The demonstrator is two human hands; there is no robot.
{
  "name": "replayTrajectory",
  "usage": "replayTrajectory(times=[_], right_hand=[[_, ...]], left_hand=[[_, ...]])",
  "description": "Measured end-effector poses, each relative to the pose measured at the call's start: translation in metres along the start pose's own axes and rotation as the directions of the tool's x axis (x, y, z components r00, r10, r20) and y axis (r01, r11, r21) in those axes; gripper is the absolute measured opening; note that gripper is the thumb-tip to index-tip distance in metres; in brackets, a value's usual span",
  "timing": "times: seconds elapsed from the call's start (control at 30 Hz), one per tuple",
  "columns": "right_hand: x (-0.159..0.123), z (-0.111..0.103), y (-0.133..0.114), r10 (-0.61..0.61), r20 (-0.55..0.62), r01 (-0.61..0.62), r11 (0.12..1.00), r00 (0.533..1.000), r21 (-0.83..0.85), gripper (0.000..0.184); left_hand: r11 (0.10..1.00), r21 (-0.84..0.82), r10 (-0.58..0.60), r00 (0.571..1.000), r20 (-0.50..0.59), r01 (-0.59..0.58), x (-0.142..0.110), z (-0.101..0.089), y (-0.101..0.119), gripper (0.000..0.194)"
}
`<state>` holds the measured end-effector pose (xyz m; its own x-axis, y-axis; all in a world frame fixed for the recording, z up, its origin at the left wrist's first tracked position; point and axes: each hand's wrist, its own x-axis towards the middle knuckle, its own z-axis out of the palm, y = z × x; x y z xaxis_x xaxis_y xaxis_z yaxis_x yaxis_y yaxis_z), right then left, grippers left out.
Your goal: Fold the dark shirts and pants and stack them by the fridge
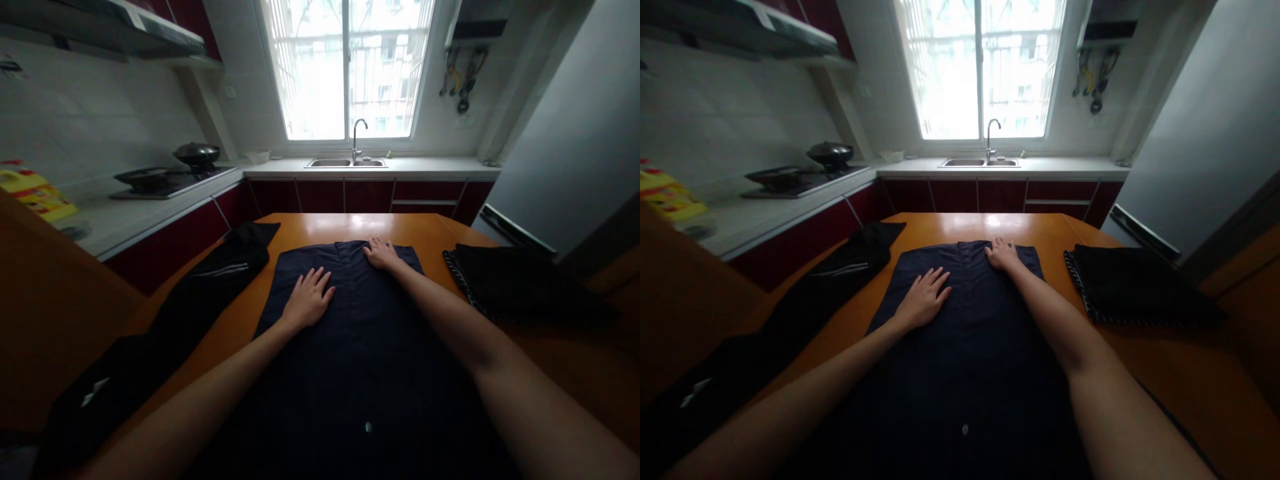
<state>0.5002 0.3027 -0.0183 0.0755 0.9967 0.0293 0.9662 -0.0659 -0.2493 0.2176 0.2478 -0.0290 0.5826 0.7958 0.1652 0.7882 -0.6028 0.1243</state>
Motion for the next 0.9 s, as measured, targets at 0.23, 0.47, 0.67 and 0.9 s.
replayTrajectory(times=[0.23, 0.47, 0.67, 0.9], right_hand=[[-0.016, 0.030, -0.054, -0.233, 0.014, 0.233, 0.972, 0.972, 0.031, 0.075], [0.013, 0.011, -0.042, -0.105, 0.021, 0.105, 0.994, 0.994, 0.028, 0.073], [-0.033, 0.013, -0.066, -0.213, -0.093, 0.217, 0.976, 0.973, 0.033, 0.068], [-0.140, 0.028, -0.039, -0.490, -0.019, 0.490, 0.868, 0.871, 0.083, 0.070]], left_hand=[[1.000, 0.011, 0.005, 1.000, 0.003, -0.006, 0.001, 0.000, 0.002, 0.057], [1.000, 0.025, 0.009, 1.000, 0.014, -0.010, -0.001, -0.001, 0.002, 0.057], [1.000, 0.028, 0.008, 1.000, 0.013, -0.008, 0.001, 0.001, 0.001, 0.057], [0.999, 0.028, 0.017, 1.000, 0.008, -0.018, 0.001, -0.001, 0.002, 0.056]])
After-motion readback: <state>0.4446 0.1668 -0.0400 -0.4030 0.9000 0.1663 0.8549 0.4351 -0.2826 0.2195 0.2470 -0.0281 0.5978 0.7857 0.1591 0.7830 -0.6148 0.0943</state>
